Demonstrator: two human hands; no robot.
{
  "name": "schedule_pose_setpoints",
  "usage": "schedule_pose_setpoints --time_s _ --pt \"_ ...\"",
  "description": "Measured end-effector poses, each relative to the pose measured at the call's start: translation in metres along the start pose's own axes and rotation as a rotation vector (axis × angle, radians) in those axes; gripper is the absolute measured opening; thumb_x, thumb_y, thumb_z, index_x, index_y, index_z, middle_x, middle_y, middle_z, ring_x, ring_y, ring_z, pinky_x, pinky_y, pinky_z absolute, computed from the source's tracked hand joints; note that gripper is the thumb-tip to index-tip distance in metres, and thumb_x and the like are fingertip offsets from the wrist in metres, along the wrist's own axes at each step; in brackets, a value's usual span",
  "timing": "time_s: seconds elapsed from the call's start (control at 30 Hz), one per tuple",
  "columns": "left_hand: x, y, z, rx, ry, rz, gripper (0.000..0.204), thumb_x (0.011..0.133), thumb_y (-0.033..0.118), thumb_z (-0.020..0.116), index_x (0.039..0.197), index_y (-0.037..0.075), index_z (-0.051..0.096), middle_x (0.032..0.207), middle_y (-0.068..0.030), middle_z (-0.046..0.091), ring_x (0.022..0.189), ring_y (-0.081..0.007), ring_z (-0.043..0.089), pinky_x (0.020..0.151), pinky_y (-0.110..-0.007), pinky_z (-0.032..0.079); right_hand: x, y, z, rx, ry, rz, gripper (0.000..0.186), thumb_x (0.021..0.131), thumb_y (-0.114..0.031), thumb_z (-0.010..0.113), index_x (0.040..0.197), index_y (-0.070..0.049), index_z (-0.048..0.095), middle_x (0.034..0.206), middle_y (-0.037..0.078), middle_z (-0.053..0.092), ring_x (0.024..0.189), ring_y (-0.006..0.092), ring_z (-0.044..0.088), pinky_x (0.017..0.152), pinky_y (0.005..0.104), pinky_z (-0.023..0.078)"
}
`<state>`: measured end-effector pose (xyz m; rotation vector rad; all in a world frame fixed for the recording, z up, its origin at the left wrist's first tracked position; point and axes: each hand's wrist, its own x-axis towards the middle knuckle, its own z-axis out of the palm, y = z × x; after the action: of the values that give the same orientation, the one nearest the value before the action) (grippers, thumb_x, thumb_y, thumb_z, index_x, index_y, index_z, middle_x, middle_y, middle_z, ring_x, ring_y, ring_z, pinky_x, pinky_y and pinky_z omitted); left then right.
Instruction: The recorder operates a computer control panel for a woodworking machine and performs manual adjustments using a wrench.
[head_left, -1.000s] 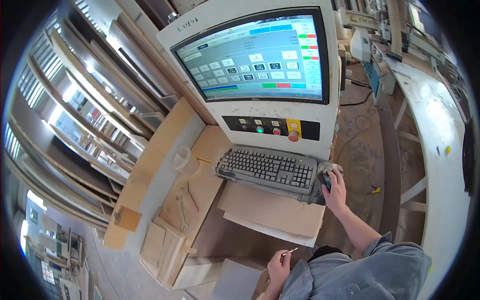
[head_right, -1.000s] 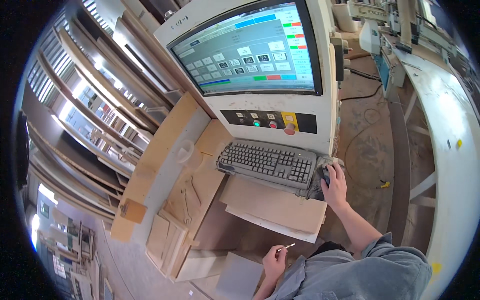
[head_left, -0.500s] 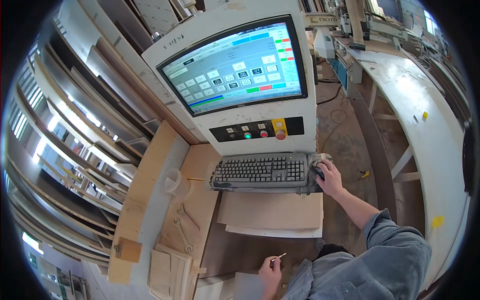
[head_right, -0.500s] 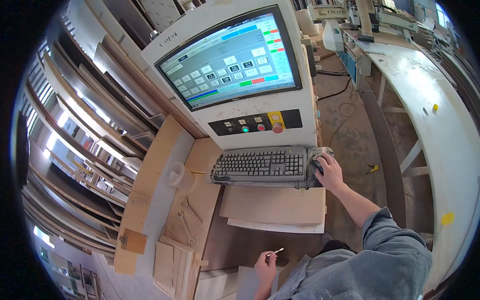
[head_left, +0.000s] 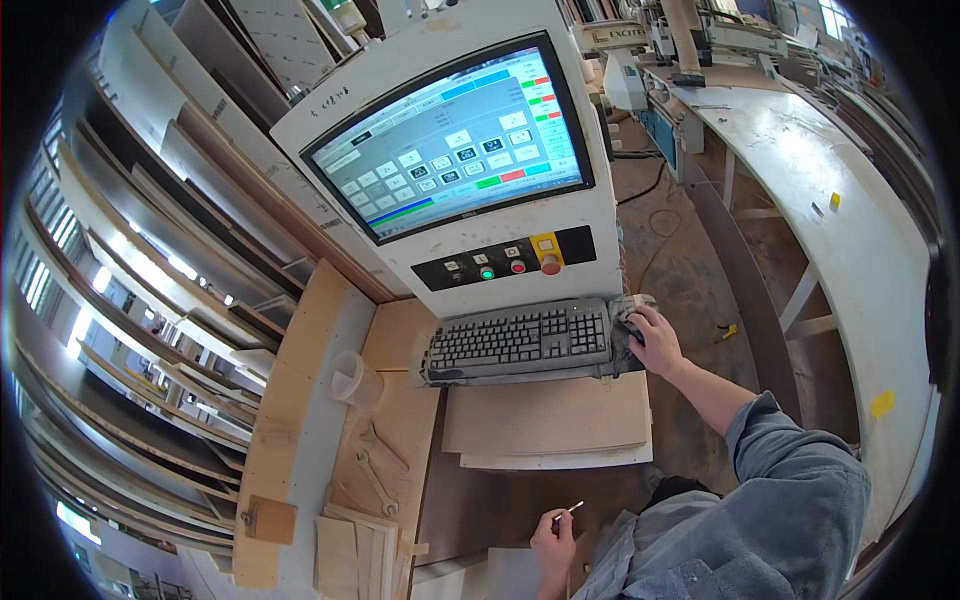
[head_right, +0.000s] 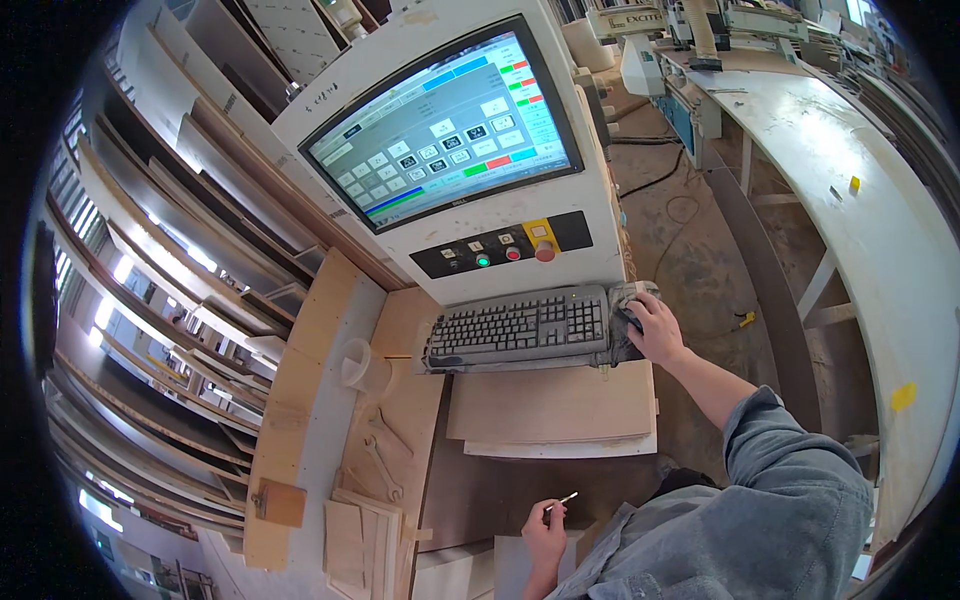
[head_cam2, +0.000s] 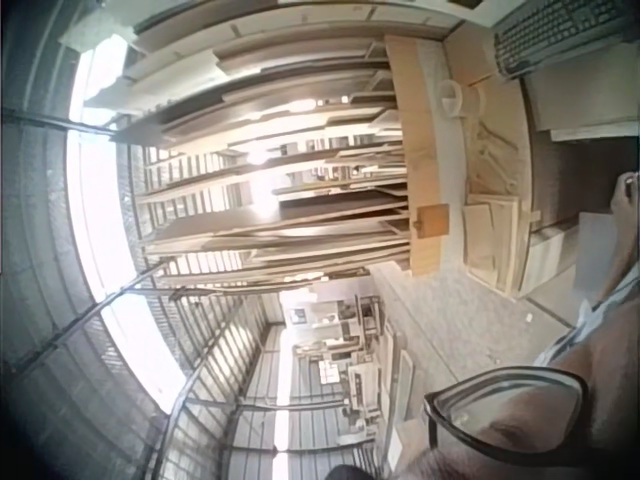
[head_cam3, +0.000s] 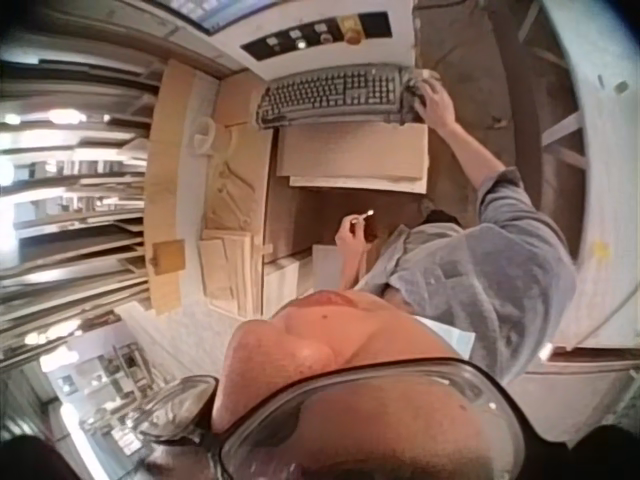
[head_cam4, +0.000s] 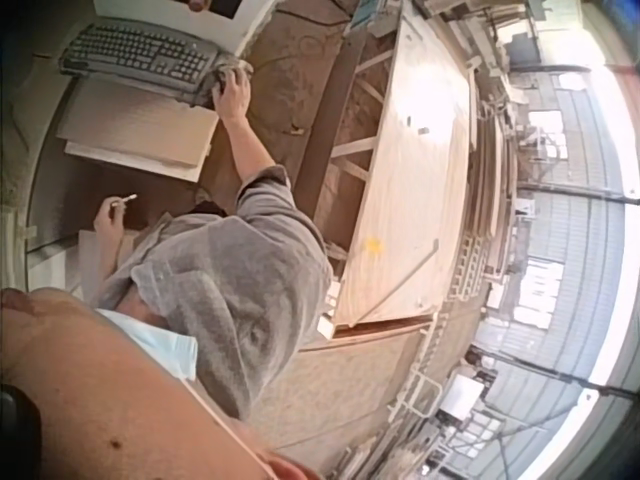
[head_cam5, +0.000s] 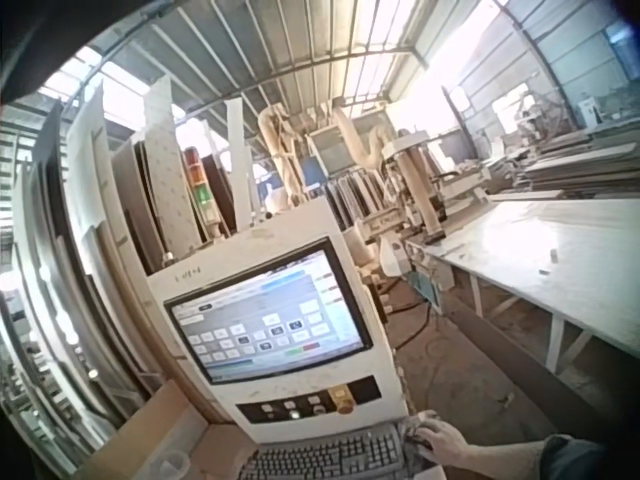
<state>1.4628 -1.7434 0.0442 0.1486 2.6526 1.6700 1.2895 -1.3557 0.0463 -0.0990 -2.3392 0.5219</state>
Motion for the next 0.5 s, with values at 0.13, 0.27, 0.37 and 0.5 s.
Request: schedule_pose_setpoints --time_s 0.13,0.27,0.37,0.5 --pt "-0.002 -0.004 -0.006 0.022 -0.027 -0.012 0.014 0.095 0.013 0.061 0.101 0.001 0.066 0.081 -0.0079 0.071 0.07 -0.0158 0.065 0.067 -0.027 0.051 -0.002 0.007 -0.009 0.003 0.044 -0.003 0.045 0.075 -0.012 0.069 0.118 -0.009 0.057 0.129 0.011 0.054 0.11 0.0356 0.057 0.092 0.0406 0.049" --pt "0.006 0.001 0.006 -0.005 -0.077 0.057 0.014 0.095 0.012 0.06 0.1 0.0 0.066 0.08 -0.0086 0.07 0.069 -0.0167 0.065 0.067 -0.028 0.052 0.0 0.01 -0.002 0.042 0.012 -0.003 0.043 0.077 -0.014 0.068 0.118 -0.011 0.057 0.128 0.011 0.054 0.109 0.0346 0.057 0.093 0.0402 0.048" --pt "0.0 0.013 0.009 -0.006 -0.039 -0.044 0.014 0.095 0.012 0.059 0.099 -0.001 0.065 0.079 -0.0091 0.069 0.068 -0.0174 0.064 0.066 -0.029 0.052 0.002 0.01 0.011 0.025 0.001 0.005 0.042 0.078 -0.015 0.067 0.119 -0.012 0.057 0.13 0.011 0.053 0.109 0.0347 0.056 0.094 0.0403 0.048" --pt "0.001 0.023 0.012 0.005 -0.045 -0.063 0.015 0.095 0.012 0.059 0.098 -0.001 0.065 0.078 -0.0093 0.069 0.068 -0.0177 0.064 0.066 -0.029 0.052 -0.004 0.015 0.001 0.016 -0.02 0.01 0.043 0.079 -0.016 0.068 0.119 -0.011 0.055 0.132 0.012 0.051 0.112 0.0358 0.055 0.095 0.0411 0.047"
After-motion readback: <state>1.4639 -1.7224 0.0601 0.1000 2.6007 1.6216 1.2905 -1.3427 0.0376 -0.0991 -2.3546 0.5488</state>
